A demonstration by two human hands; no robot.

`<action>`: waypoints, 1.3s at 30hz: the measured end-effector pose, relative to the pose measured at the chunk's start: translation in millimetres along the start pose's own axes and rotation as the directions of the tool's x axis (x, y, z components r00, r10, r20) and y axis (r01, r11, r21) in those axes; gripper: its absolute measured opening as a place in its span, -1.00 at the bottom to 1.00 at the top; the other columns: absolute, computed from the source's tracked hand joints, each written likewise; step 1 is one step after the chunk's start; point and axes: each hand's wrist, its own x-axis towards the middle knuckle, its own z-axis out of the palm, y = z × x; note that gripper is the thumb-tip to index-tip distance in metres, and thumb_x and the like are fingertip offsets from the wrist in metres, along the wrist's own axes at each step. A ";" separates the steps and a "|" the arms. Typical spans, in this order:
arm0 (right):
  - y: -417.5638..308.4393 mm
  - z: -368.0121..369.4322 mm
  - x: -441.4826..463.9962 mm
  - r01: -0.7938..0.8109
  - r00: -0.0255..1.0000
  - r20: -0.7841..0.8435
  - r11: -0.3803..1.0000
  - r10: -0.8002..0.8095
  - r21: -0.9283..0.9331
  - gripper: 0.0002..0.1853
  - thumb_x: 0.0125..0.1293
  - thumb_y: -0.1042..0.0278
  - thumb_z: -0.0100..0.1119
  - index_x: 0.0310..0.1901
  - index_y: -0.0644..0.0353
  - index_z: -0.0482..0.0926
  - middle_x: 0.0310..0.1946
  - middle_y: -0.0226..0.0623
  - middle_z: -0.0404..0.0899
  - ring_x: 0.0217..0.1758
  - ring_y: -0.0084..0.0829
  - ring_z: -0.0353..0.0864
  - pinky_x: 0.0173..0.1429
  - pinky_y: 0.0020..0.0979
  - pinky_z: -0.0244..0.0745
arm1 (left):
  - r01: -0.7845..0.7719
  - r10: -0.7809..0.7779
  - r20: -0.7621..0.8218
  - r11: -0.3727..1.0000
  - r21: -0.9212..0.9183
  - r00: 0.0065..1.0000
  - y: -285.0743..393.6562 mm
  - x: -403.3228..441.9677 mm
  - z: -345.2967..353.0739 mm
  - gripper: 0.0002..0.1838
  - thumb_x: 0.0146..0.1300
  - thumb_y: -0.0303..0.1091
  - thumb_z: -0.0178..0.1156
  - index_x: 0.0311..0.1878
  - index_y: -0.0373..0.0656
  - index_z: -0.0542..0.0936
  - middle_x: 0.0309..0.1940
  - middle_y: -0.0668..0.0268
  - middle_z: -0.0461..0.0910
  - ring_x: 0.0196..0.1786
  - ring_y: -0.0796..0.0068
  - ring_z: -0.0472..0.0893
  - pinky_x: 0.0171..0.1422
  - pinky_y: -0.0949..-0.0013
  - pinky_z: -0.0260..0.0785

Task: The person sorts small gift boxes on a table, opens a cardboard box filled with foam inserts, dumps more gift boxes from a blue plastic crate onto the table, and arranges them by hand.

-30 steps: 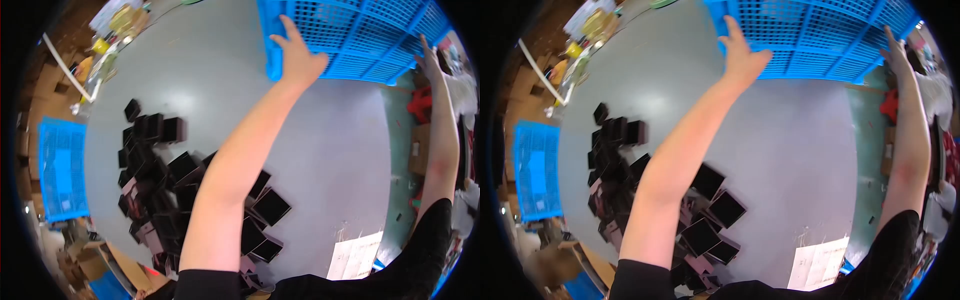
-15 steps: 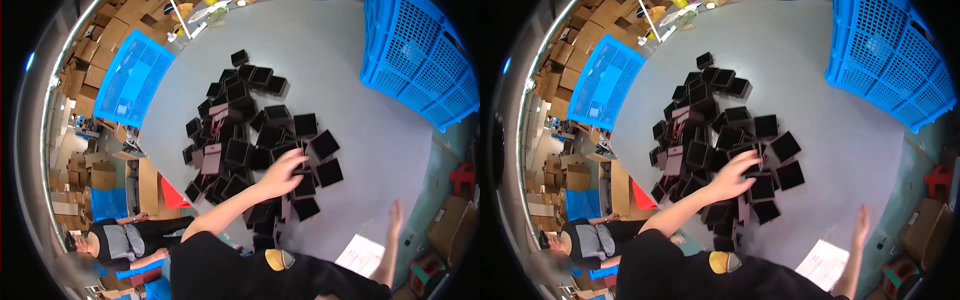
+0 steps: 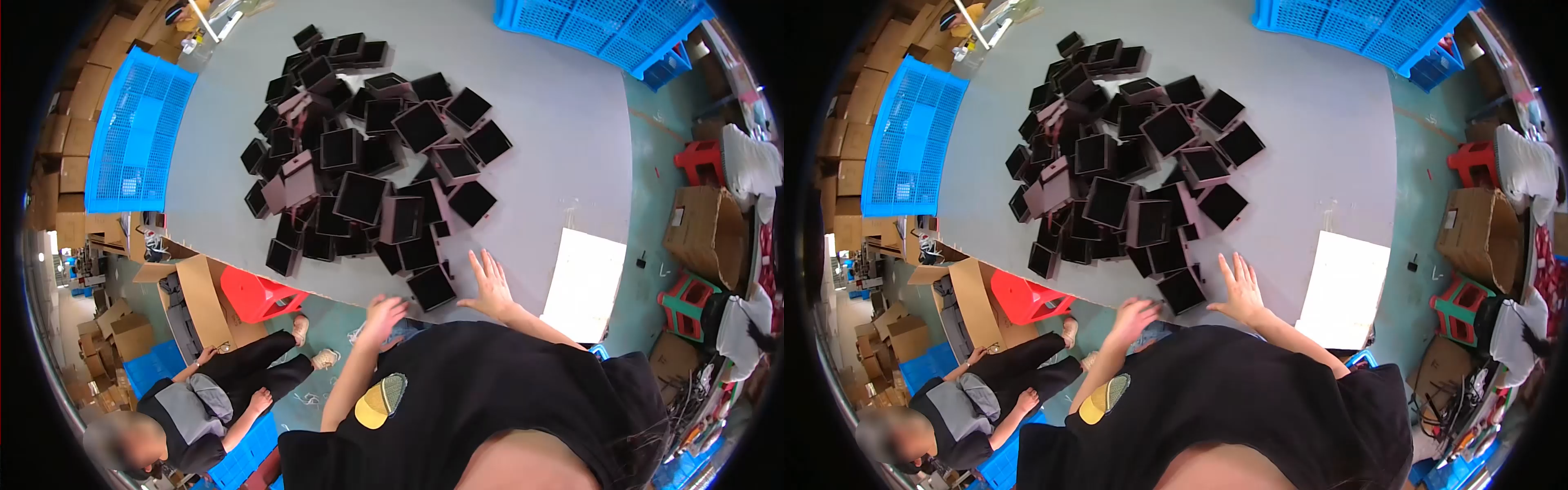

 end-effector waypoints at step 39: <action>-583.9 40.1 342.6 0.361 0.787 0.535 0.933 -0.307 0.004 -0.64 0.19 0.17 0.25 -0.09 0.26 0.57 -0.21 -0.14 0.63 -0.15 -0.28 0.64 -0.04 -0.32 0.52 | -0.386 0.739 -0.478 0.663 0.641 0.475 634.8 116.6 -639.3 -0.80 0.15 -0.27 0.19 -0.24 -0.19 0.57 -0.33 0.28 0.62 -0.23 0.47 0.54 -0.06 0.36 0.41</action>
